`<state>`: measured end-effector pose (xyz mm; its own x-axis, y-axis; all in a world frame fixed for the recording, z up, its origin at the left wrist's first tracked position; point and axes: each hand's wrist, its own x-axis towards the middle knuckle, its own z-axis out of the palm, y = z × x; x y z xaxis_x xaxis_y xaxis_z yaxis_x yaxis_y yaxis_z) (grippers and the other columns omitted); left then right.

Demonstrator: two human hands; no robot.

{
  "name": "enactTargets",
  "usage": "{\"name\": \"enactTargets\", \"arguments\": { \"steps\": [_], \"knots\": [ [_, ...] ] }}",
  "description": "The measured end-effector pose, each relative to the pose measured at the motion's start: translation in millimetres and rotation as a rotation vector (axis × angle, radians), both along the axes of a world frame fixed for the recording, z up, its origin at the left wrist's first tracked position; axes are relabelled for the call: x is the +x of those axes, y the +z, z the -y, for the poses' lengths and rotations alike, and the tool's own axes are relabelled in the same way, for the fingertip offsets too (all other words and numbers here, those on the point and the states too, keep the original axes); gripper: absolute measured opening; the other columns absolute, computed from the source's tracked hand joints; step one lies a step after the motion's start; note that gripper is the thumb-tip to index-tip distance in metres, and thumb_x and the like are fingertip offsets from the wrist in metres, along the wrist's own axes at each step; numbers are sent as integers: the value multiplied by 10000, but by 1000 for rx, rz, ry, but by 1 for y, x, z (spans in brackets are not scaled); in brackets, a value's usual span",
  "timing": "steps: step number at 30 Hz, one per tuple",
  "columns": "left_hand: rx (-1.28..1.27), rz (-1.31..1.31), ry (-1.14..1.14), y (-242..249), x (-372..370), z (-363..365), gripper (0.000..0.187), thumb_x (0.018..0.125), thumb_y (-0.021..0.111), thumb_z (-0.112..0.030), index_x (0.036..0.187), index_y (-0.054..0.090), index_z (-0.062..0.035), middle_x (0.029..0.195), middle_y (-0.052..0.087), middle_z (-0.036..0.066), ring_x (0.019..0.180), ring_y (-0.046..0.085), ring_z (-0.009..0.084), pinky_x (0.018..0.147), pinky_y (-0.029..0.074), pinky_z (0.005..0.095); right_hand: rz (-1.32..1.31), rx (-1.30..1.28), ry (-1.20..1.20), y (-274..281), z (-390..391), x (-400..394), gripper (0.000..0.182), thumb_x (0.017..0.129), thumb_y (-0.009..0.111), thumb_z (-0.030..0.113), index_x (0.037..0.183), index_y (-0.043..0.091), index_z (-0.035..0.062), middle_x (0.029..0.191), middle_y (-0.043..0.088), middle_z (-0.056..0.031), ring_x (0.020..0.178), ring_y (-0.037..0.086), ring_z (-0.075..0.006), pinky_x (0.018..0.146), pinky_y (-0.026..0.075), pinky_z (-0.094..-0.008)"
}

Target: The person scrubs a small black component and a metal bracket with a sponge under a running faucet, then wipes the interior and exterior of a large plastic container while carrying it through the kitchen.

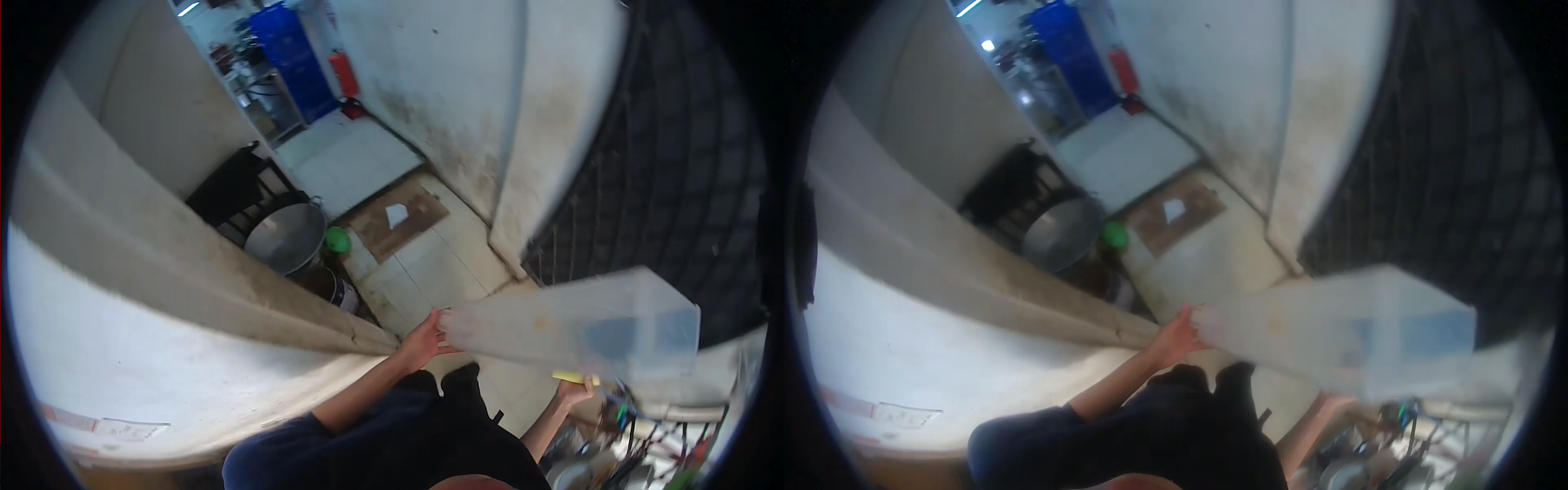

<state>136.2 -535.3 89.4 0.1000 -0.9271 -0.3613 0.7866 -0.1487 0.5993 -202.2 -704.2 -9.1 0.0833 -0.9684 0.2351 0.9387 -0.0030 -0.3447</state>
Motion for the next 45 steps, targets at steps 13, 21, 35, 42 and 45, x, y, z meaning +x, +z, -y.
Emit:
{"name": "enactTargets", "arguments": {
  "steps": [13,21,35,42,45],
  "knots": [
    [88,142,914,-15,211,106,393,953,502,-260,1274,461,-38,1275,503,114,1222,461,284,994,406,488,-450,174,405,8,271,433,194,750,666,54,913,562,56,836,583,-32,740,583,-182,706,483,-291],
    [364,517,1492,16,438,212,113,857,665,-194,825,578,-130,858,599,-40,817,539,67,739,415,256,-630,195,407,86,407,614,150,687,697,-7,747,568,41,706,573,-43,665,572,-177,629,458,-282],
    [486,1354,1565,107,710,416,155,874,623,-168,943,552,-49,1071,541,55,928,498,142,819,389,262,-896,-1350,234,127,565,1050,59,606,629,23,661,617,44,612,567,-99,625,569,-281,555,410,-362],
    [880,1426,1125,86,845,439,1224,502,897,-264,1441,133,-85,1465,193,123,1302,314,275,1054,296,403,-543,-1733,554,172,587,1285,92,609,657,63,648,575,75,623,550,-60,609,538,-263,566,389,-355],
    [705,1057,1175,24,912,424,1339,436,923,-291,1439,73,-36,1427,236,151,1286,319,304,1063,287,422,-360,-1888,734,187,592,1380,105,600,633,46,688,583,76,648,559,-57,637,544,-260,573,392,-354]
  ]
}}
